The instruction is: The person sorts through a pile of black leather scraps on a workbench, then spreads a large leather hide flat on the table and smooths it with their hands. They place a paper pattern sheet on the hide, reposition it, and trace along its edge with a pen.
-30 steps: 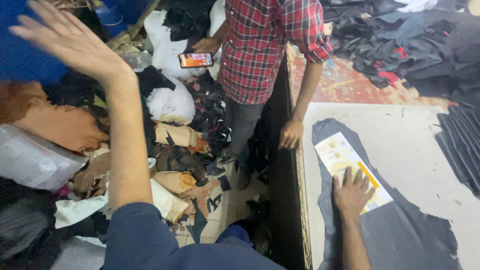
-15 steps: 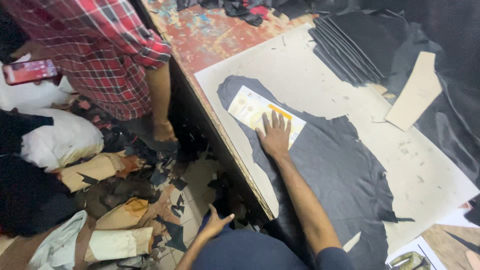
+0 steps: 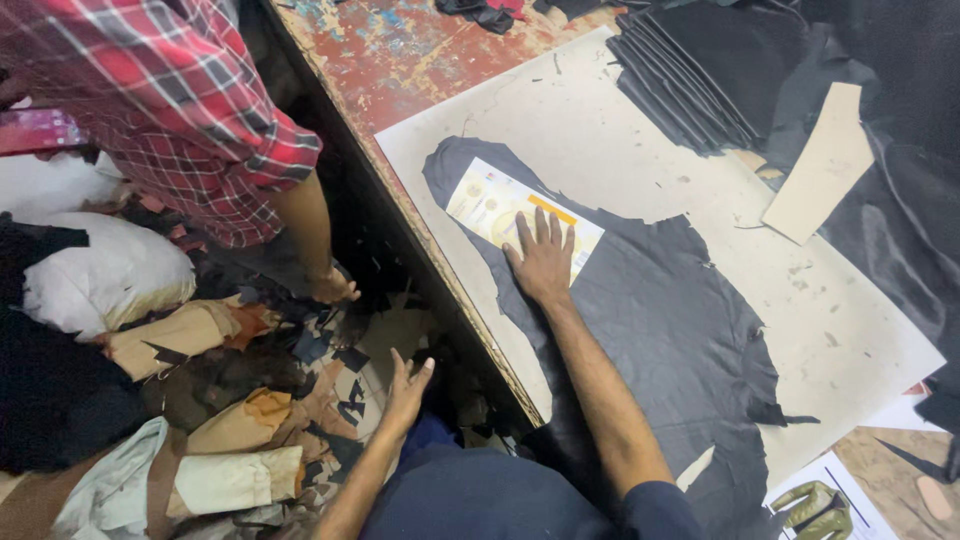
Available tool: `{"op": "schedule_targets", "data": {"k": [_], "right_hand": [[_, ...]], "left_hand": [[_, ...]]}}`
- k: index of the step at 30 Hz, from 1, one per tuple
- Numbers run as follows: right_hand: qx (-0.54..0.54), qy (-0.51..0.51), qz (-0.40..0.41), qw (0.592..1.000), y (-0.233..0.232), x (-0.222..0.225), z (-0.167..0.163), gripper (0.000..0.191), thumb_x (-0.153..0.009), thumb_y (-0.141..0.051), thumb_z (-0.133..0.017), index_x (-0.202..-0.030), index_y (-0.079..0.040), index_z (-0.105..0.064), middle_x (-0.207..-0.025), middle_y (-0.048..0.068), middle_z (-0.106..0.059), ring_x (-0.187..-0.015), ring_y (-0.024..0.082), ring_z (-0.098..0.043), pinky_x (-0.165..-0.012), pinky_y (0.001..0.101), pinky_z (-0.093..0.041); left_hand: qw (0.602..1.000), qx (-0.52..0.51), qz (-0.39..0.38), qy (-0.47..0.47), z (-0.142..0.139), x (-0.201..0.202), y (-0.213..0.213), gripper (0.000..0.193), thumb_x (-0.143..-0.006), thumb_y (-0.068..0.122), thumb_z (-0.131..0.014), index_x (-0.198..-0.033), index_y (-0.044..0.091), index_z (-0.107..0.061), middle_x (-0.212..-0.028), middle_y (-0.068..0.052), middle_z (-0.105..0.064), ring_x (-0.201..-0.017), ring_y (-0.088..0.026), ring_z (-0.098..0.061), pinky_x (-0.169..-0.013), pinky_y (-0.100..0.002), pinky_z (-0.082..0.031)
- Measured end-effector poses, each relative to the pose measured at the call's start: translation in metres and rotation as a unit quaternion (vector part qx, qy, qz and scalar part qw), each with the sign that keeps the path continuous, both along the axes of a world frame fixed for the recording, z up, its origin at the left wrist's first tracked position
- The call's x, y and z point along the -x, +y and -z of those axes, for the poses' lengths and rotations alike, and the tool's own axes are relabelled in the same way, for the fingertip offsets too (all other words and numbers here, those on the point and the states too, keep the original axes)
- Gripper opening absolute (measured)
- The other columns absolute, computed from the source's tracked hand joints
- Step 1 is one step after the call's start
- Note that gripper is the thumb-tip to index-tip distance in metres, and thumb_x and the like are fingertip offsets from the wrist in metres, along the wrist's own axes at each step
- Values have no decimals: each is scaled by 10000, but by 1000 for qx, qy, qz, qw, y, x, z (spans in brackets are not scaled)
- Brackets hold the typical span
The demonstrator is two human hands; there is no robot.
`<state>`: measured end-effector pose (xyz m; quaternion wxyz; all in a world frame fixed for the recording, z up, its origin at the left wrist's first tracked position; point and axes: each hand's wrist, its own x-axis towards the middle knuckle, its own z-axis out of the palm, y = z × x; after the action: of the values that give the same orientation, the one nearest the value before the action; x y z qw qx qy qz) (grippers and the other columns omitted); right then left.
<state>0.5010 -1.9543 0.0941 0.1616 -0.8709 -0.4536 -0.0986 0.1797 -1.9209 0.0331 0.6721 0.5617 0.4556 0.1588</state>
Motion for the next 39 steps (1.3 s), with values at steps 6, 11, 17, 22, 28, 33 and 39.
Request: {"op": "schedule_targets", "data": {"k": [6, 11, 17, 22, 28, 33, 39], "right_hand": [[23, 5, 10, 1000, 6, -2, 0, 696, -1010, -576, -467, -1601, -222, -369, -1679, 176, -255, -1542, 414, -196, -1209, 657, -78], [29, 8, 15, 999, 14, -1, -2, 696, -1018, -582, -431, -1612, -229, -343, -1681, 180, -238, -1545, 423, -172, -1203, 658, -55], [31, 7, 15, 999, 14, 0, -5, 692, -1020, -577, -431, -1613, -232, -340, -1687, 181, -229, -1552, 416, -163, -1210, 659, -44], [26, 16, 14, 999, 14, -1, -2, 687, -1016, -569, -439, -1611, -238, -347, -1680, 184, -234, -1550, 422, -167, -1206, 659, -49], [29, 7, 13, 999, 17, -4, 6, 688, -1016, -576, -447, -1605, -233, -358, -1687, 181, -245, -1553, 419, -178, -1210, 666, -65], [26, -7, 6, 1000, 20, -5, 10, 696, -1013, -576, -446, -1606, -224, -359, -1681, 187, -244, -1544, 430, -183, -1195, 676, -76], [25, -3, 6, 1000, 20, -3, 7, 695, -1014, -577, -445, -1609, -231, -355, -1686, 182, -242, -1548, 427, -186, -1202, 670, -72]], "left_hand": [[989, -3, 145, 37, 36, 3, -68, 1143, -924, 534, -671, -1608, 51, 107, -1602, -311, -324, -1404, -317, -526, -1138, -371, -425], [958, -20, 257, 128, 40, 5, -78, 1153, -904, 614, -621, -1610, 90, 124, -1610, -279, -331, -1334, -291, -616, -1119, -362, -468], [963, -89, 224, 118, 17, 4, -61, 1125, -912, 613, -595, -1607, 107, 130, -1635, -237, -298, -1356, -301, -570, -1086, -380, -467], [930, 309, 51, -192, -12, 0, -56, 1154, -841, 755, -472, -1560, 178, 222, -1544, -297, -426, -1215, -355, -643, -959, -398, -546], [832, 425, -122, -336, -39, 3, -32, 1150, -817, 869, -335, -1527, 244, 320, -1468, -348, -524, -1047, -367, -715, -762, -358, -640], [825, 455, -135, -308, -33, 5, -39, 1126, -805, 851, -325, -1523, 274, 321, -1459, -339, -535, -1063, -391, -710, -765, -379, -647], [848, 447, -145, -243, -18, 5, -46, 1087, -822, 802, -329, -1538, 272, 293, -1422, -326, -575, -1069, -400, -719, -806, -388, -637]]}}
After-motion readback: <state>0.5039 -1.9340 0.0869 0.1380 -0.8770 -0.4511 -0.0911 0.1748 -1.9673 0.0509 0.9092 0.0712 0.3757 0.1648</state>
